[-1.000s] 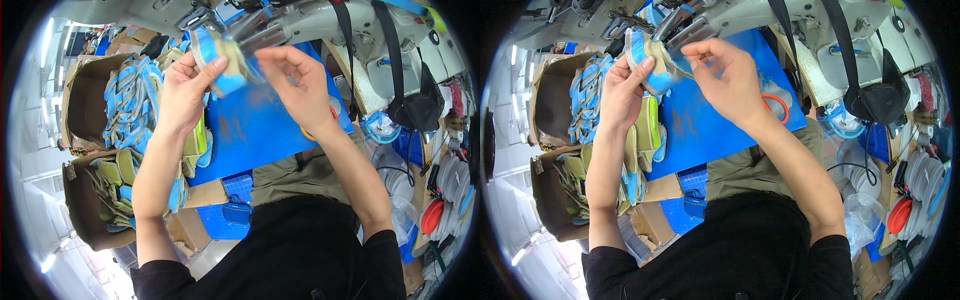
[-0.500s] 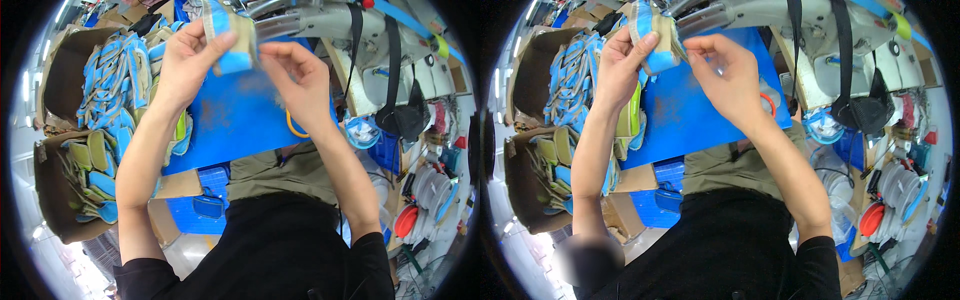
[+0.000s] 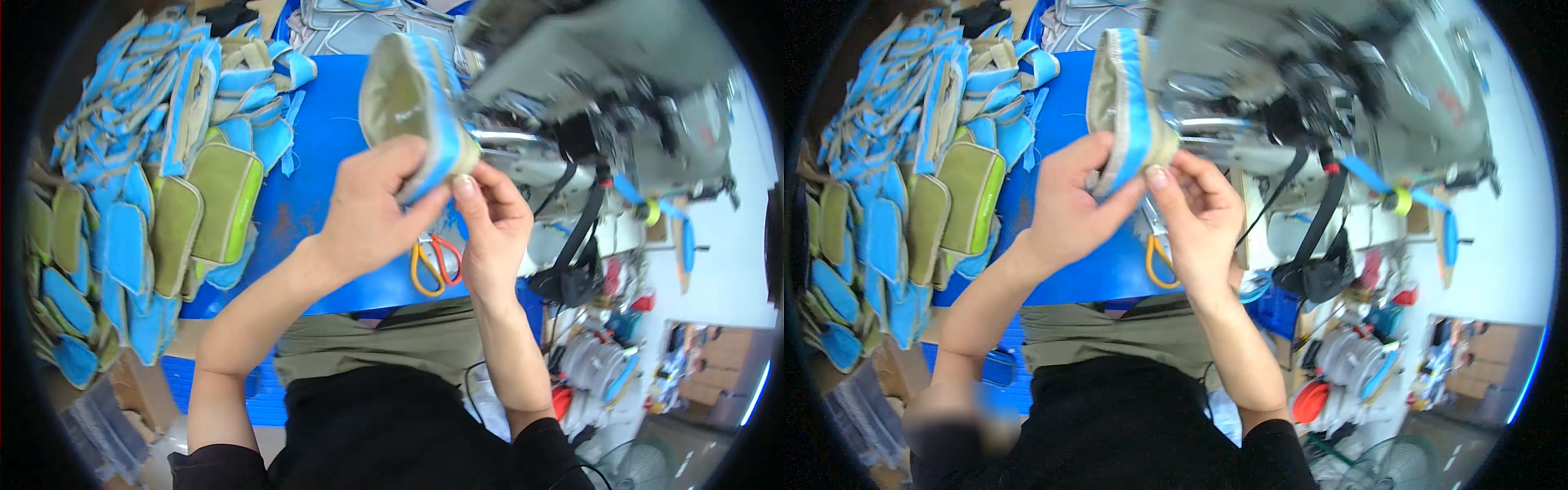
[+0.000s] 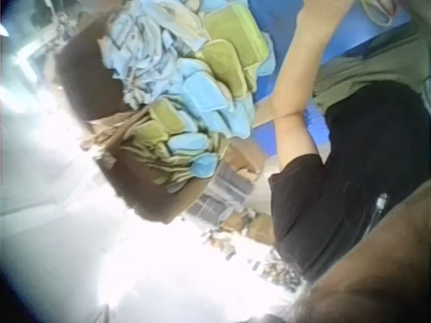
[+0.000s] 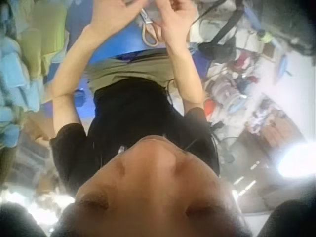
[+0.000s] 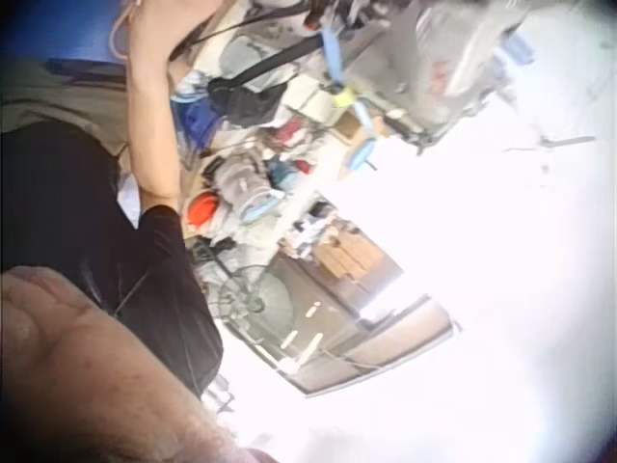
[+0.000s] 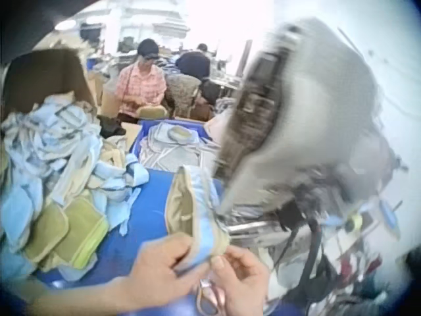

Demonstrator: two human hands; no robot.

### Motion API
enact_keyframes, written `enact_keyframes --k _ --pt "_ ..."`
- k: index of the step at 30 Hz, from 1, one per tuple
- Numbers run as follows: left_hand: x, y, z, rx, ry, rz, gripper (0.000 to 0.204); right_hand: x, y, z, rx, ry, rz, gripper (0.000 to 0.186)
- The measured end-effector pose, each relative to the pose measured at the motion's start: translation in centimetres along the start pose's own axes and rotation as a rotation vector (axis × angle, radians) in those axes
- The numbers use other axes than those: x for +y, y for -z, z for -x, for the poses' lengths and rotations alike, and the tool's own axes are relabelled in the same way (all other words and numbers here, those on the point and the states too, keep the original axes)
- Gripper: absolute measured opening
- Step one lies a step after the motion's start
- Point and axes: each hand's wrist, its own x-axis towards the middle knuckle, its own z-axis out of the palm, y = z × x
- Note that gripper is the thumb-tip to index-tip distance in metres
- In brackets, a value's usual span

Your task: The person uses a sewing machine to stitch a blue fabric strip onto the edge of a beige and green fabric pouch. They repeatedly guide the pouch under the needle, trim excess thread with scissors, and flip the item to check the seam. The person handles multiple pouches from a nearby pile, performing the same sewing and trimming actions on each.

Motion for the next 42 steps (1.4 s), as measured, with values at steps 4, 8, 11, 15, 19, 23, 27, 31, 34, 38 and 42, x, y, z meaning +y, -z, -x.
enact_keyframes --k 4,8,11,15,19,23,27,31,34,38,42 --pt "-1.9 -0.6 1.2 0.075 -0.184 -0.028 0.027 0.2 0.7 -0.8 0.039 -0.019 -0.052 0.017" --pt "-5.9 -0.2 3.3 0.041 -0.26 -0.12 0.021 -0.6 -0.2 -0.6 0.053 -0.087 -0.11 0.013" --pt "-8.9 1.6 4.5 0.092 -0.307 -0.214 0.017 -0.3 -1.3 -0.3 0.046 -0.096 -0.096 0.02" --pt "-9.8 2.9 4.2 0.162 -0.367 -0.243 0.02 0.4 -0.4 -0.3 -0.051 -0.099 -0.123 0.033" --pt "-9.8 3.2 4.0 0.171 -0.392 -0.261 0.023 0.4 -0.2 -0.3 -0.079 -0.096 -0.132 0.031" --pt "-9.7 3.2 3.9 0.18 -0.384 -0.292 0.023 0.6 0.1 -0.4 -0.064 -0.089 -0.119 0.029" --pt "-9.4 3.6 3.9 0.146 -0.38 -0.35 0.024 0.4 -0.7 -0.2 0.032 -0.101 -0.141 0.016" --pt "-7.4 4.0 3.3 0.083 -0.284 -0.291 0.03 0.2 -0.9 -0.3 0.106 -0.084 -0.133 0.013" --pt "-3.9 3.5 2.0 0.058 -0.18 -0.146 0.034 1.2 1.0 -0.5 0.0 -0.041 -0.118 0.015" --pt "-0.6 1.4 -0.8 -0.083 0.004 0.022 0.037 0.4 0.4 -0.4 -0.026 -0.005 -0.059 0.017" --pt "1.6 -0.6 -2.7 -0.033 0.332 0.334 0.02 1.2 1.4 -0.6 -0.058 0.145 0.047 0.018"
